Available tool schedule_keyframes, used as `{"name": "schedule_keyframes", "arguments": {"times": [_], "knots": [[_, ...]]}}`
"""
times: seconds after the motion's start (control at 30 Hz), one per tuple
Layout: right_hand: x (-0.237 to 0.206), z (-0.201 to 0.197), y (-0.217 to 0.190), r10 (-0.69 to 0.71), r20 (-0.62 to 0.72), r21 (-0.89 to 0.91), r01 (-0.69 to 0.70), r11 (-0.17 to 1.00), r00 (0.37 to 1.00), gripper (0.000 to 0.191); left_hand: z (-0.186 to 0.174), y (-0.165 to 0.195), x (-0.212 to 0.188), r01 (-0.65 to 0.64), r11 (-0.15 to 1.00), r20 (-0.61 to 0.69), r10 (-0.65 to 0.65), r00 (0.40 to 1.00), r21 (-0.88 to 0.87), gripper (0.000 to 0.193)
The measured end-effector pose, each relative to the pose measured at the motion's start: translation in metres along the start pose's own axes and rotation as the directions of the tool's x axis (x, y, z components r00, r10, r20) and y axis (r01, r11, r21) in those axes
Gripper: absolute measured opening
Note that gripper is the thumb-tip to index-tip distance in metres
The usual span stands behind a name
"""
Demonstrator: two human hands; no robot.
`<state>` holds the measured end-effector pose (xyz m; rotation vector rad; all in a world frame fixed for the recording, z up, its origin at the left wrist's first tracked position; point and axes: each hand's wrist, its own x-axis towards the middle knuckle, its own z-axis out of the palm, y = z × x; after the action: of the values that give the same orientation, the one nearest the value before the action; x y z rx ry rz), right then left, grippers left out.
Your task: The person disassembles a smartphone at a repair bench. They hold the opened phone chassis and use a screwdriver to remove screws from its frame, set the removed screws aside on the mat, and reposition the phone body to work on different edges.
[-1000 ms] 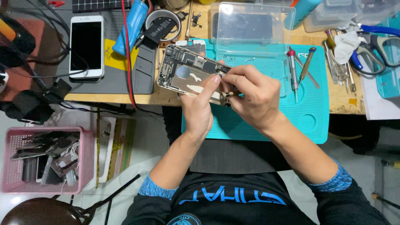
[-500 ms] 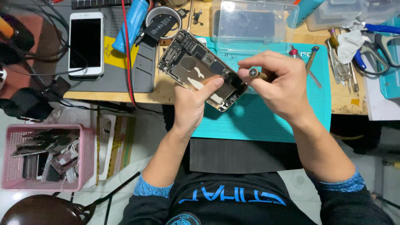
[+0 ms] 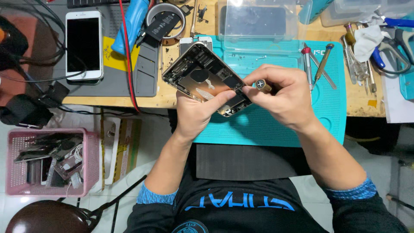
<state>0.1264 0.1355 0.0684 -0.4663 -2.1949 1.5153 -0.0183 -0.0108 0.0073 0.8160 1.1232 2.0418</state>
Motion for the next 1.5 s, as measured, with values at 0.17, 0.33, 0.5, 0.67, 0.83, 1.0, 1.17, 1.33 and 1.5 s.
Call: {"name": "schedule_keyframes", "arguments": {"times": [0.17, 0.33, 0.5, 0.67, 0.83, 1.0, 1.17, 1.33, 1.5], "knots": [[-0.001, 0.003, 0.002, -0.020, -0.009, 0.032, 0.021, 0.999, 1.000, 0.011, 0.002, -0.001, -0.001, -0.039, 0.999, -0.012, 0.039, 0.999, 0.036, 0.025], [-0.003, 0.005, 0.002, -0.061, -0.038, -0.053, 0.059, 0.997, 0.997, 0.014, 0.000, 0.002, -0.001, -0.018, 1.000, -0.019, 0.019, 1.000, 0.020, 0.024], [-0.003, 0.010, 0.003, -0.045, -0.126, 0.003, 0.046, 0.999, 0.991, 0.017, 0.000, 0.002, 0.000, -0.034, 0.997, -0.024, 0.036, 0.999, 0.065, 0.021], [-0.002, 0.009, 0.000, -0.360, -0.035, -0.260, 0.340, 0.904, 0.932, 0.015, 0.001, -0.001, 0.000, -0.060, 0.996, -0.092, 0.066, 0.994, 0.068, 0.021], [0.000, 0.013, -0.002, -0.412, -0.026, -0.368, 0.375, 0.851, 0.911, 0.009, 0.002, -0.006, -0.001, -0.084, 0.994, -0.115, 0.092, 0.989, 0.069, 0.022], [-0.001, 0.013, 0.000, -0.357, -0.042, -0.307, 0.327, 0.893, 0.933, 0.005, 0.002, -0.008, -0.001, -0.103, 0.992, -0.122, 0.110, 0.986, 0.067, 0.024], [-0.003, 0.016, 0.003, -0.352, -0.060, -0.356, 0.310, 0.882, 0.934, 0.004, 0.005, -0.006, -0.002, -0.129, 0.982, -0.139, 0.148, 0.979, 0.136, 0.024], [-0.005, 0.021, 0.004, -0.394, -0.129, -0.400, 0.316, 0.860, 0.910, 0.011, 0.007, -0.005, -0.003, -0.135, 0.976, -0.145, 0.161, 0.976, 0.173, 0.023], [-0.004, 0.020, 0.004, -0.281, -0.188, -0.264, 0.227, 0.938, 0.941, 0.013, 0.006, -0.008, -0.004, -0.139, 0.965, -0.154, 0.176, 0.972, 0.223, 0.021]]}}
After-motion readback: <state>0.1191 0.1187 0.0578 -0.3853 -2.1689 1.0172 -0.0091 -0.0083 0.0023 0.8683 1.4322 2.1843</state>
